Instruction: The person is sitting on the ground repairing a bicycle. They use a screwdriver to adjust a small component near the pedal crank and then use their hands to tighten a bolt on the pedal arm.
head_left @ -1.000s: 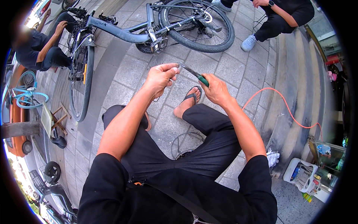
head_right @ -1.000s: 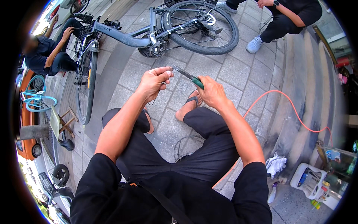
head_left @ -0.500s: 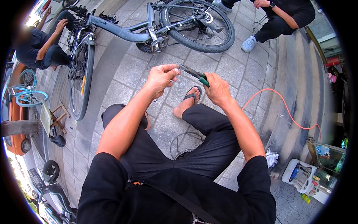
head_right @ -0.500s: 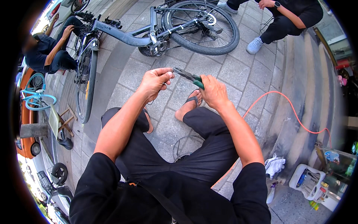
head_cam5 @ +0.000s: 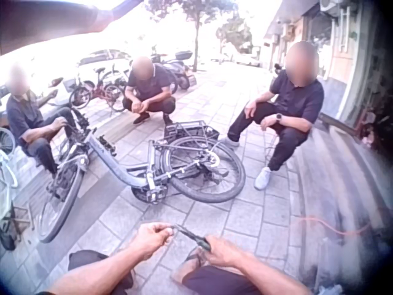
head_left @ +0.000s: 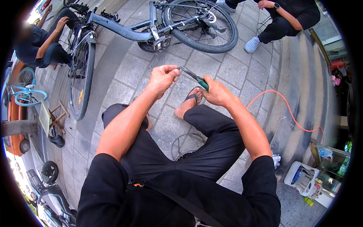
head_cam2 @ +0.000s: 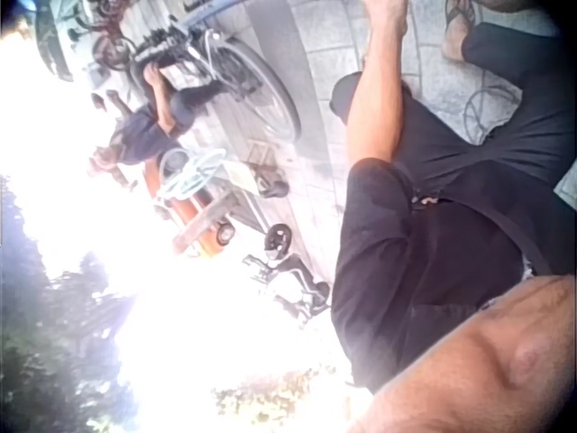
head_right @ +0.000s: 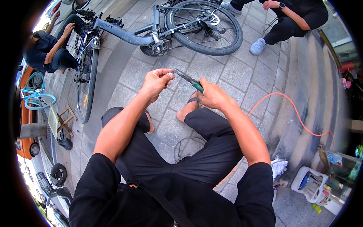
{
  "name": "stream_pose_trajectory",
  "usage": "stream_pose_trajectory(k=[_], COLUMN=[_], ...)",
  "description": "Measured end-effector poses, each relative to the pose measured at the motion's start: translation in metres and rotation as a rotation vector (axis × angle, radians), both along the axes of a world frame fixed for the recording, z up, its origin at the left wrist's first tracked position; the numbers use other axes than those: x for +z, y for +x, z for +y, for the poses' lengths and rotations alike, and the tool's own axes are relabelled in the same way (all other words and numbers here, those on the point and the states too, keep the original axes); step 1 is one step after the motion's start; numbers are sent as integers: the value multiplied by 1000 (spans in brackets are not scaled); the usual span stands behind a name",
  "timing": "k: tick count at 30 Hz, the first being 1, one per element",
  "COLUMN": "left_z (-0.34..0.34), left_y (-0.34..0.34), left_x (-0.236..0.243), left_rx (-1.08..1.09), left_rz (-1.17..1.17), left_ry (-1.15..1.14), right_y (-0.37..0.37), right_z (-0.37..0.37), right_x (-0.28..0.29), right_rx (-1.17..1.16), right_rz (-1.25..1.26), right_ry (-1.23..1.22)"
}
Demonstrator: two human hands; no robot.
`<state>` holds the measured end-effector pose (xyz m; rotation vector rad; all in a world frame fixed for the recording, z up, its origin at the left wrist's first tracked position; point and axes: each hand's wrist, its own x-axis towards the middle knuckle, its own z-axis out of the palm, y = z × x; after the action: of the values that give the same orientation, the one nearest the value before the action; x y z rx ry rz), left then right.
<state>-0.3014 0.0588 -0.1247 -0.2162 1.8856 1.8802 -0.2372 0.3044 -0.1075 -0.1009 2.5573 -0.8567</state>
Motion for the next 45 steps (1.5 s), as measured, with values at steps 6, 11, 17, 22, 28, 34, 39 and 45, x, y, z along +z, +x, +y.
stream_pose_trajectory(k=[6,11,17,22,28,34,39,45], left_z=[10,7,2,-4,-12,-11,-12,-8], left_y=[7,1,-5,-12,-20,-27,-33,-3], left_x=[8,-5,-10,-15,-14,-30,-34,-10], left_rx=[58,129,183,229,207,284,77,-54], left_rz=[9,10,-22,-100,-184,-228,-185,-219], left_ry=[-124,-68,-24,-12,4,4,49,396], right_y=[-4,-10,-19,-30,-43,-44,-42,-1], right_z=[-11,-13,-14,-23,-28,-31,-17,26], right_x=[-10,-26,-41,-39,-33,-39,-34,-10], right_rx=[-8,39,83,131,231,280,144,-168], right_rz=[39,195,288,327,380,430,338,48], right_ry=[168,223,312,404,490,530,336,30])
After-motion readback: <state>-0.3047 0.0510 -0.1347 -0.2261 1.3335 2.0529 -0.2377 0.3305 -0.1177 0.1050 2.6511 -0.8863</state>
